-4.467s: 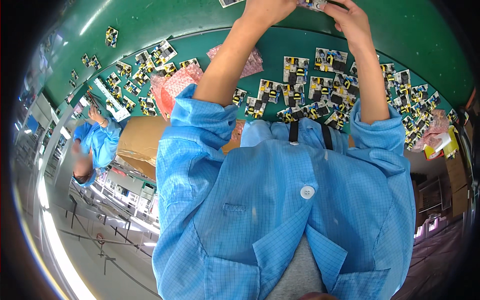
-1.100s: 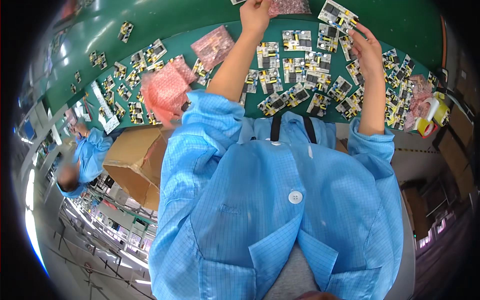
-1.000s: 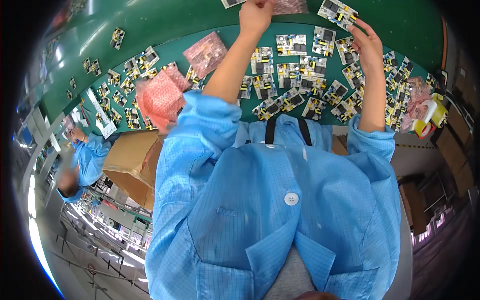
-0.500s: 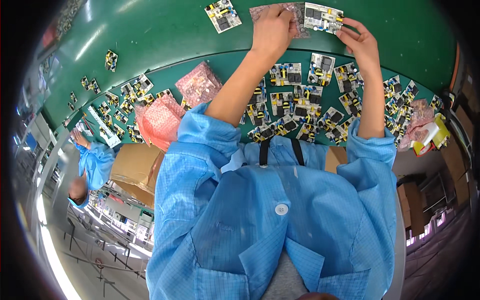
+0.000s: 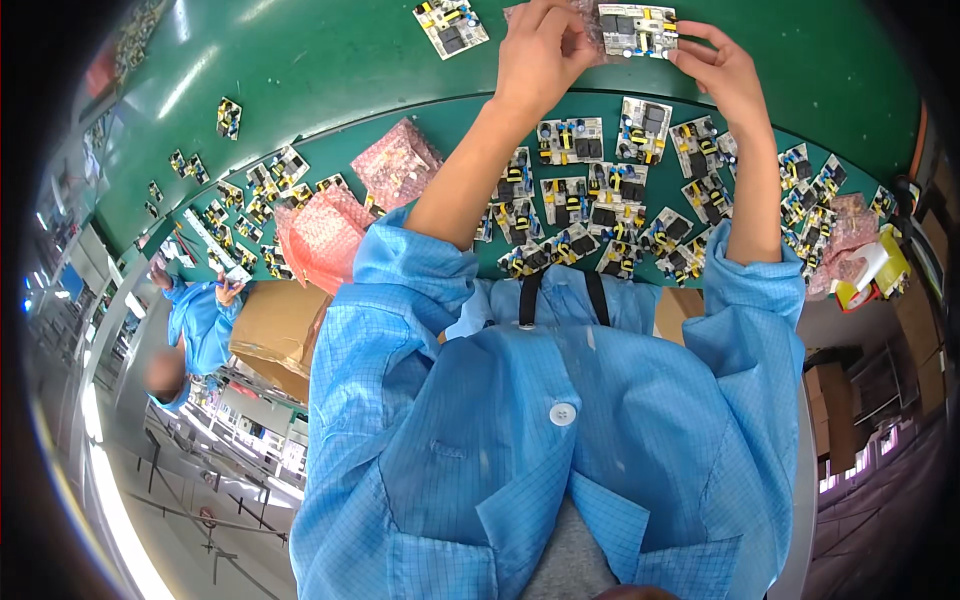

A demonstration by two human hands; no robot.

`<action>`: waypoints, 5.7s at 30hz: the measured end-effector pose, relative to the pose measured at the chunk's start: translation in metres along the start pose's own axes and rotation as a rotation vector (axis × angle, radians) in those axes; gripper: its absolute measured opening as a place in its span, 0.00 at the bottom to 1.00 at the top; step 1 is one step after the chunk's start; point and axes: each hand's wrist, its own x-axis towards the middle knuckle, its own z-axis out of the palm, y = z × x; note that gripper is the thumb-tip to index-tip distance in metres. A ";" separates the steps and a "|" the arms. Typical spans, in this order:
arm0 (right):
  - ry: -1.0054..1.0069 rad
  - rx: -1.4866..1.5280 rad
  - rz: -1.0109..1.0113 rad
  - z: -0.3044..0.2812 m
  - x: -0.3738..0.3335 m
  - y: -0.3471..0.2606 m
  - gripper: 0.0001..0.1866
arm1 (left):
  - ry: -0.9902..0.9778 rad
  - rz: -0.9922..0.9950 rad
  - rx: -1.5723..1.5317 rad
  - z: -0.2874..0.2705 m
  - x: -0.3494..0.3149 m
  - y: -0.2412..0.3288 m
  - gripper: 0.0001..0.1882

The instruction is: Manually placing small electronic circuit boards into protective plastic bags and then into a shipping box.

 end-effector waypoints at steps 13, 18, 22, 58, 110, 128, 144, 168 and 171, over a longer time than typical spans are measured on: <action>-0.031 0.020 0.106 0.007 -0.003 0.002 0.21 | -0.229 -0.078 -0.159 -0.016 0.012 0.023 0.11; -0.012 0.081 0.050 0.021 -0.012 0.002 0.21 | -0.139 -0.157 -0.212 -0.014 0.013 0.026 0.11; -0.011 0.052 0.104 0.018 -0.015 -0.001 0.20 | -0.162 -0.047 -0.145 -0.017 0.013 0.023 0.11; 0.053 0.448 0.119 0.019 -0.046 -0.028 0.21 | -0.093 0.043 0.006 -0.055 0.024 0.039 0.10; -0.104 0.109 -0.015 0.262 0.013 -0.056 0.18 | -0.174 -0.008 -0.022 -0.204 -0.041 -0.111 0.10; -0.047 0.490 0.312 0.303 -0.015 -0.098 0.15 | -0.145 -0.010 0.033 -0.218 -0.058 -0.102 0.10; -0.126 0.654 0.182 0.313 -0.051 -0.096 0.14 | -0.143 -0.032 0.022 -0.253 -0.059 -0.058 0.14; -0.484 0.732 0.084 0.274 -0.175 -0.064 0.24 | -0.074 -1.094 -1.366 -0.204 -0.175 0.055 0.15; -0.465 0.589 0.090 0.265 -0.164 -0.057 0.22 | 0.111 -1.097 -1.570 -0.183 -0.185 0.069 0.17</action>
